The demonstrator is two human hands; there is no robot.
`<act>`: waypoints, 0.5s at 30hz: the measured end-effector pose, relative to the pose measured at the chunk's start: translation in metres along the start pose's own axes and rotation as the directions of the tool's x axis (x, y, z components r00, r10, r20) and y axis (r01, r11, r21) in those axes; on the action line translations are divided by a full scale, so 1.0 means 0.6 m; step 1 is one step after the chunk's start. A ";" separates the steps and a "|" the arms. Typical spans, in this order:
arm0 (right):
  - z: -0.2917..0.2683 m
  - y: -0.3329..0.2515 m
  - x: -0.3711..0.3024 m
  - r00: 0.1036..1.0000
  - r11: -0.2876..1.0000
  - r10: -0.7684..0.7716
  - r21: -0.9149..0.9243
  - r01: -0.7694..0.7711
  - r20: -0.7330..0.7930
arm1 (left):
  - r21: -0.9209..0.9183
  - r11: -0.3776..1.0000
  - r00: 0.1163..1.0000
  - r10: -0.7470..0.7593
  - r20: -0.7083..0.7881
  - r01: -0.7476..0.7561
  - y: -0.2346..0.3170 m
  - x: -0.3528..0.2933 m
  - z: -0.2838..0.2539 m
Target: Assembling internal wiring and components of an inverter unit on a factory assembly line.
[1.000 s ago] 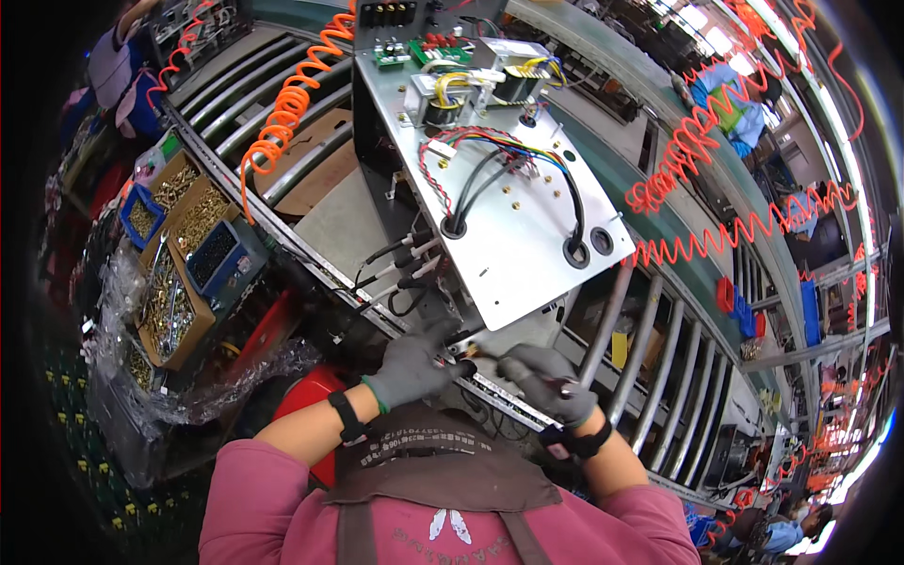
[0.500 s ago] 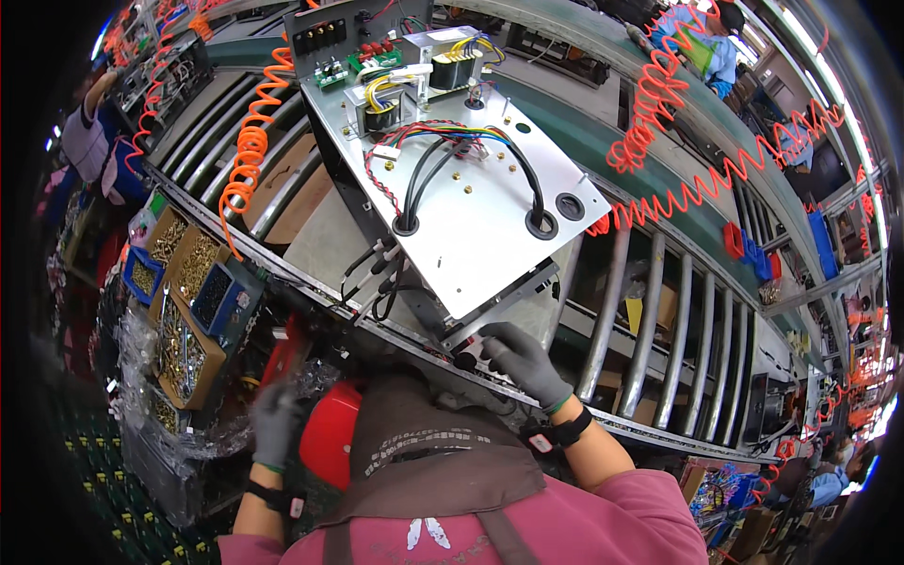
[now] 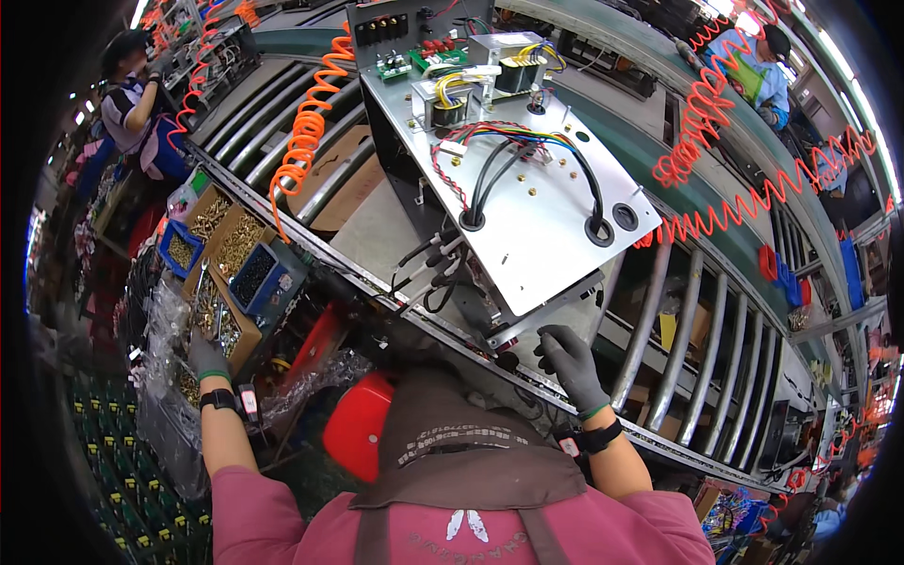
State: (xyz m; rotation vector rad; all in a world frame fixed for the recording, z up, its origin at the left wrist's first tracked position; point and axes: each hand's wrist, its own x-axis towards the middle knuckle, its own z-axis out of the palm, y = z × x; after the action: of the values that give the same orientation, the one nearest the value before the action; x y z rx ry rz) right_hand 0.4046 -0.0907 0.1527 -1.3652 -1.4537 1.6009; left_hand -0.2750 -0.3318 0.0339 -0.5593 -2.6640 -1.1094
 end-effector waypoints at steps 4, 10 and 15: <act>-0.011 0.012 -0.004 0.994 0.999 0.028 -0.041 -0.033 -0.103 | -0.341 0.881 0.934 -0.356 -0.021 0.328 0.136 -0.060 0.013; 0.032 0.058 0.022 0.942 0.997 0.072 -0.011 -0.080 -0.328 | -0.579 0.813 0.912 0.279 0.302 -0.057 0.363 -0.265 0.053; 0.084 0.121 0.089 0.955 0.999 -0.046 0.004 0.049 -0.292 | -0.515 0.701 0.590 0.705 0.393 -0.494 0.449 -0.343 0.079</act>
State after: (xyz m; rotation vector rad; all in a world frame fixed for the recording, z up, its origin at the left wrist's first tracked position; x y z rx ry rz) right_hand 0.3565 -0.0783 0.0623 -1.4772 -1.2872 1.3102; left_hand 0.0224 -0.1785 0.1059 -2.0032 -2.2752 -1.3230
